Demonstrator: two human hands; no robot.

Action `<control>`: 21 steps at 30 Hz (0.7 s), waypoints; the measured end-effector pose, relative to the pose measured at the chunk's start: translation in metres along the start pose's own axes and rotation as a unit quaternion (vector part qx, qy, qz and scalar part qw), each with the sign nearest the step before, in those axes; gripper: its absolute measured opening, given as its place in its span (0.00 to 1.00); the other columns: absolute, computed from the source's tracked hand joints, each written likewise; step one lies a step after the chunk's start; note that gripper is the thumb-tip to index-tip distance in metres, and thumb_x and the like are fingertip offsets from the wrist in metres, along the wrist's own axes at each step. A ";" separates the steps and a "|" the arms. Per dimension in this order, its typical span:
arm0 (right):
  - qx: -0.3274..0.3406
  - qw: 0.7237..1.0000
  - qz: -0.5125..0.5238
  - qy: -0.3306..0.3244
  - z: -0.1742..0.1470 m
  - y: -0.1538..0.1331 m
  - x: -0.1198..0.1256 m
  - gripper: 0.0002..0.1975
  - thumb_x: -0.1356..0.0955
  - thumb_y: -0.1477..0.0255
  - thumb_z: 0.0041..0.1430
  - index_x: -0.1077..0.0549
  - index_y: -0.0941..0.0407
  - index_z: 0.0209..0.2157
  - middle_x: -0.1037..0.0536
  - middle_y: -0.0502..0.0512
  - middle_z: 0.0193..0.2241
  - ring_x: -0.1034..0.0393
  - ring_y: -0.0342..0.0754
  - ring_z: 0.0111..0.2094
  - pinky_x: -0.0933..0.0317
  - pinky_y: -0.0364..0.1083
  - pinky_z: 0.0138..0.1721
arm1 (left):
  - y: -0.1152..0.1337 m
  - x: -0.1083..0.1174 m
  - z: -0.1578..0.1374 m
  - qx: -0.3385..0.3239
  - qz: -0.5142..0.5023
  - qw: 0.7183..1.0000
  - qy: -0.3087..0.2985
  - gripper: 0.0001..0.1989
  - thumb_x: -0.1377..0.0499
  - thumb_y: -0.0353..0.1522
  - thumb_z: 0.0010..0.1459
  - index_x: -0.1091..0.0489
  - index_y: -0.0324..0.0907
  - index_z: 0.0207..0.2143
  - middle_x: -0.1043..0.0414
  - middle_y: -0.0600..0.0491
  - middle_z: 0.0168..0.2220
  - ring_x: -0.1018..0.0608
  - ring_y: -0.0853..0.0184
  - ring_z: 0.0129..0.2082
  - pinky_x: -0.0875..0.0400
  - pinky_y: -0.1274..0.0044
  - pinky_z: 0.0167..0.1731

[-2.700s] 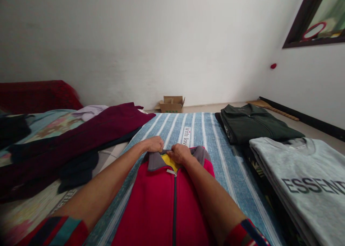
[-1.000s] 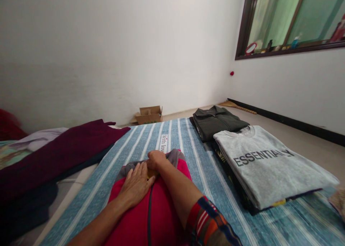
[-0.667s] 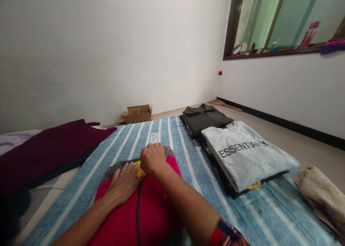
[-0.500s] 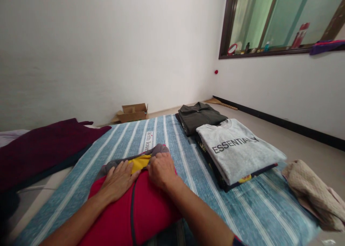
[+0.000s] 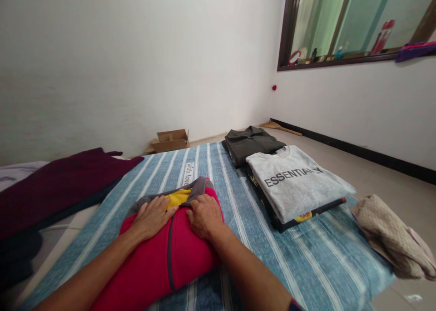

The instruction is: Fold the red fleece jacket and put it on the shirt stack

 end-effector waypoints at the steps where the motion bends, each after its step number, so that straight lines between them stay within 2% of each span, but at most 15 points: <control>1: -0.001 1.000 -0.001 0.001 0.000 0.000 0.000 0.14 0.39 0.65 0.62 0.27 0.58 0.38 0.26 0.56 0.39 0.36 0.48 0.43 0.45 0.46 0.48 | 0.000 0.002 0.000 -0.001 -0.006 1.000 0.007 0.25 0.58 0.42 0.61 0.35 0.37 0.51 0.37 0.41 0.56 0.37 0.55 0.57 0.44 0.61 0.53; 7: 0.002 1.000 0.000 0.013 -0.001 0.000 -0.004 0.13 0.39 0.66 0.62 0.27 0.57 0.38 0.26 0.56 0.38 0.35 0.48 0.43 0.45 0.46 0.47 | 0.004 0.015 -0.004 -0.011 -0.015 0.998 0.063 0.24 0.59 0.42 0.61 0.35 0.36 0.49 0.37 0.40 0.55 0.37 0.55 0.57 0.43 0.63 0.53; 10: 0.003 1.000 0.006 0.010 -0.001 -0.001 -0.005 0.12 0.39 0.67 0.61 0.27 0.57 0.37 0.26 0.56 0.38 0.35 0.48 0.43 0.45 0.45 0.47 | 0.015 0.020 0.000 -0.046 -0.030 0.996 0.075 0.23 0.60 0.39 0.62 0.35 0.37 0.49 0.36 0.42 0.55 0.37 0.58 0.57 0.42 0.67 0.52; 12: 0.004 1.000 0.008 0.008 -0.001 -0.001 -0.006 0.12 0.39 0.67 0.61 0.27 0.57 0.37 0.26 0.56 0.38 0.35 0.48 0.43 0.45 0.45 0.48 | 0.023 0.019 0.007 -0.077 -0.034 0.995 0.056 0.21 0.60 0.37 0.63 0.33 0.40 0.48 0.35 0.45 0.54 0.37 0.59 0.57 0.41 0.68 0.53; 15: 0.006 1.000 0.008 0.007 -0.002 -0.001 -0.006 0.12 0.39 0.67 0.61 0.27 0.57 0.36 0.26 0.56 0.38 0.35 0.48 0.43 0.45 0.45 0.47 | 0.030 0.014 0.016 -0.092 -0.030 0.995 0.009 0.19 0.60 0.37 0.63 0.33 0.44 0.48 0.37 0.47 0.55 0.39 0.59 0.58 0.42 0.62 0.53; 17: 0.006 1.000 0.007 0.005 -0.002 -0.001 -0.007 0.12 0.39 0.68 0.61 0.27 0.57 0.36 0.26 0.56 0.38 0.35 0.48 0.43 0.45 0.45 0.47 | 0.031 0.009 0.020 -0.084 -0.042 0.995 -0.017 0.19 0.60 0.37 0.63 0.34 0.46 0.48 0.38 0.48 0.55 0.40 0.59 0.58 0.43 0.60 0.52; 21: 0.003 1.000 0.008 -0.003 -0.003 0.001 -0.010 0.12 0.40 0.68 0.62 0.27 0.57 0.37 0.26 0.56 0.38 0.36 0.48 0.44 0.45 0.45 0.48 | 0.033 0.004 0.018 -0.055 -0.074 0.995 -0.033 0.20 0.60 0.37 0.64 0.36 0.47 0.51 0.43 0.49 0.60 0.44 0.60 0.61 0.47 0.59 0.55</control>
Point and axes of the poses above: each hand's wrist, its own z-axis towards the middle knuckle, its own x-axis out of the back of the hand, y = z × x, the point moved 4 cm from there along z, towards the middle knuckle
